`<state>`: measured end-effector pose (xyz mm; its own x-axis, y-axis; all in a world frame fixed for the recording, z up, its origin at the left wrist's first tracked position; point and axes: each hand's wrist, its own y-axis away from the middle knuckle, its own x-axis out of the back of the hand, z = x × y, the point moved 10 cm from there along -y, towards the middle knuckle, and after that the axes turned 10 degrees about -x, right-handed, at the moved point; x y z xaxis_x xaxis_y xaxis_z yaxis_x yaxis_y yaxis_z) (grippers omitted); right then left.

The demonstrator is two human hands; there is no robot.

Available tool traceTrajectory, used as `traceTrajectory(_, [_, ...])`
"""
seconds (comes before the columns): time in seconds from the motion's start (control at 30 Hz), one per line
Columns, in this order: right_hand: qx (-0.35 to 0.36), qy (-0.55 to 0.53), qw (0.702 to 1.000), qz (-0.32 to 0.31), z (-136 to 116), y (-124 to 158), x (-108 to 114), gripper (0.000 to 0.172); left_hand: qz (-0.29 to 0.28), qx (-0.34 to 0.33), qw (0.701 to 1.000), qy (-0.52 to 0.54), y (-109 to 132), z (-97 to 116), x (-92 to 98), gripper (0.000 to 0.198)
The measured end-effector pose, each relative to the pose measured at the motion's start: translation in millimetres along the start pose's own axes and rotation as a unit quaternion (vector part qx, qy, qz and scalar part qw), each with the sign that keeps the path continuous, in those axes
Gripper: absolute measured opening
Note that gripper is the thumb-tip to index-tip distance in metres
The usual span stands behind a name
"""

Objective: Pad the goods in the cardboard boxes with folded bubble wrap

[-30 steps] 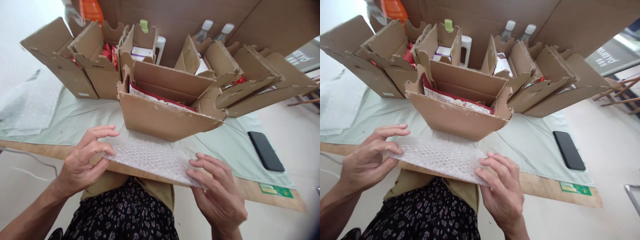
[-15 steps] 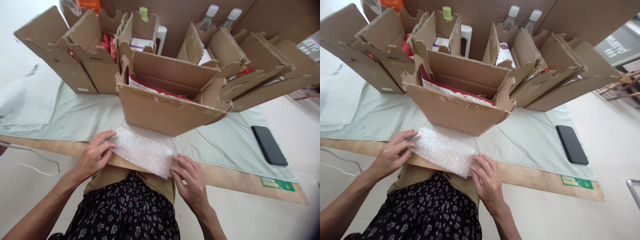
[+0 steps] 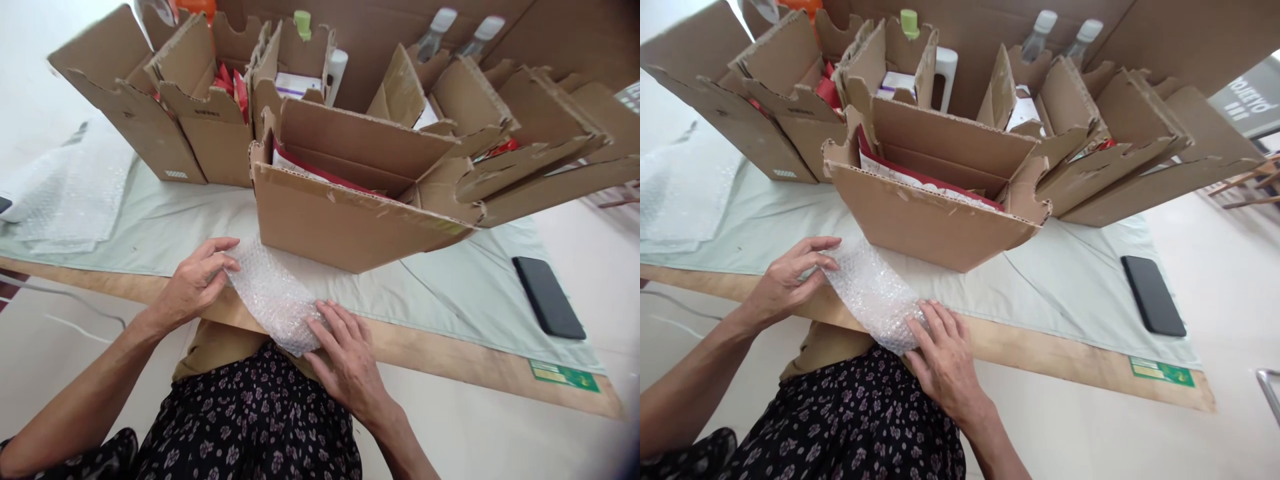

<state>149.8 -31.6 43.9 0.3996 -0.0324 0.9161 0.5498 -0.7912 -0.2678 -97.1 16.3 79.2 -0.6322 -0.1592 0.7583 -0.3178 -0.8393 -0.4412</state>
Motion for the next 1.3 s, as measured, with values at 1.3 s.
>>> traceTrajectory(1.3, [-0.051, -0.225, 0.973, -0.023, -78, -112, -49, 0.031, 0.123, 0.11, 0.986, -0.018, 75, 4, 29.8, 0.031])
